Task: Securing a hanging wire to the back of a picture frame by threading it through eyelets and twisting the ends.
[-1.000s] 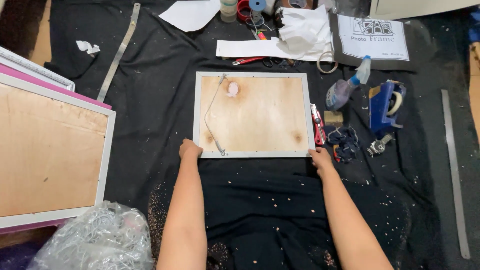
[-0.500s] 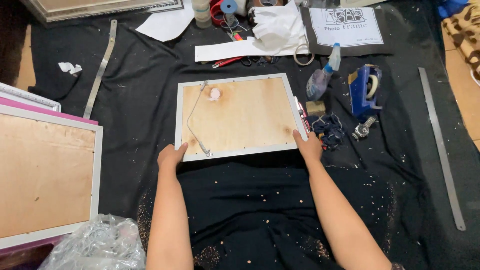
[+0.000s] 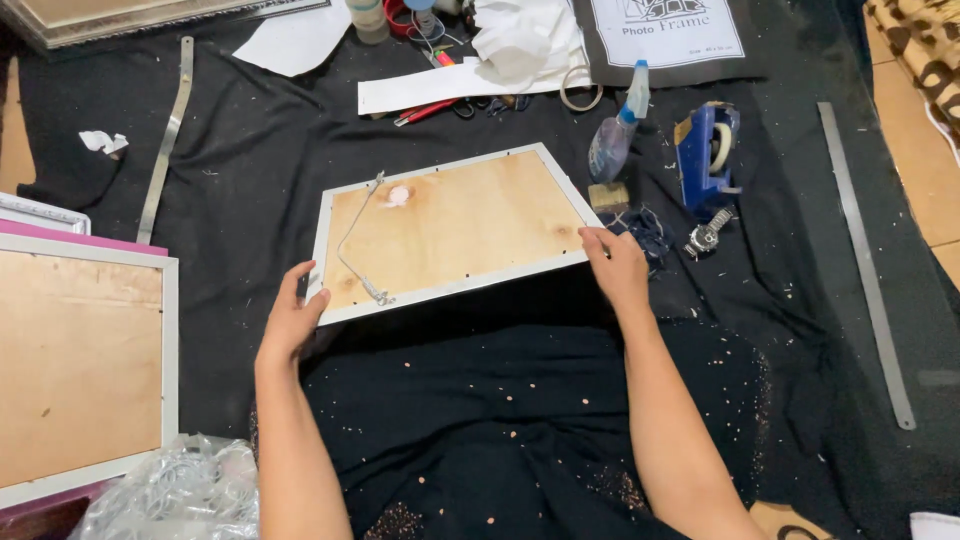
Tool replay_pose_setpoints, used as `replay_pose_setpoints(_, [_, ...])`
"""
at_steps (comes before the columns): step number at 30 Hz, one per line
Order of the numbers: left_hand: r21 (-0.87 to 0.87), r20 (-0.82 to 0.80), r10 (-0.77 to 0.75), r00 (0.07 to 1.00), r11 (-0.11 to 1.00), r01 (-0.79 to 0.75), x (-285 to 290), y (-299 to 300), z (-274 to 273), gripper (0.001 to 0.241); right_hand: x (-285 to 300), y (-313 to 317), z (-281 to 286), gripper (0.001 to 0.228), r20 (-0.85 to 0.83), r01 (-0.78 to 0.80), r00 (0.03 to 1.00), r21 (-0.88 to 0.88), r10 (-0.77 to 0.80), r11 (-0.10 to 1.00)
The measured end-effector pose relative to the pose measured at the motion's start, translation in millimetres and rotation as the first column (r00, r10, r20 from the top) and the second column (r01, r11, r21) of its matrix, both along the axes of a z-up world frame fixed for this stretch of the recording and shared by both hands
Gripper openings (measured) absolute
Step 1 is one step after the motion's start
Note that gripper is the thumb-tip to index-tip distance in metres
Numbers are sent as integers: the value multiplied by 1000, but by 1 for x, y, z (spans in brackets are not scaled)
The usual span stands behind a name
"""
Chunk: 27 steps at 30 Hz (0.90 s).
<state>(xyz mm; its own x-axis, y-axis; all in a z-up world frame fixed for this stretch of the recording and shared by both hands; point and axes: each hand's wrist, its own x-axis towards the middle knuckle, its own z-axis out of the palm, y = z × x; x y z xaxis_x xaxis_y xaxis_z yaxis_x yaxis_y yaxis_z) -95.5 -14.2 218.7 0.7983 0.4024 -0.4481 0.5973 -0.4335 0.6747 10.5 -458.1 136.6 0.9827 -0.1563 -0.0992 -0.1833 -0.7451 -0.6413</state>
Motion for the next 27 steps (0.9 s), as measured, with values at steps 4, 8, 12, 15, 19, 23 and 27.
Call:
replay_pose_setpoints(4, [-94, 9, 42, 999, 995, -41, -7, 41, -21, 32, 2, -9, 20, 38, 47, -43, 998, -121, 49, 992])
replay_pose_setpoints(8, [-352, 161, 102, 982, 935, -40, -26, 41, 27, 44, 1, -6, 70, 46, 7, -29, 999, -192, 31, 981])
replay_pose_setpoints(12, [-567, 282, 188, 941, 824, 5, -30, 57, -1, 66, 0, 6, 111, 56, -47, -8, 999, -197, -1, 980])
replay_pose_setpoints(15, [-269, 294, -10, 956, 959, 92, -21, 81, -43, 78, 3, 13, 125, 58, -86, 0, 996, -177, -16, 984])
replay_pose_setpoints(19, [-22, 233, -169, 958, 984, 179, 5, 52, -31, 114, 10, 19, 130, 53, -136, 21, 990, -173, -45, 985])
replay_pose_setpoints(23, [21, 405, -204, 892, 977, 214, 28, 65, -60, 57, 20, 19, 137, 54, -120, 17, 992, -191, -40, 981])
replay_pose_setpoints(27, [-74, 442, -48, 896, 993, 90, 47, 63, -72, 47, 50, 1, 114, 52, -111, 15, 993, -146, -31, 989])
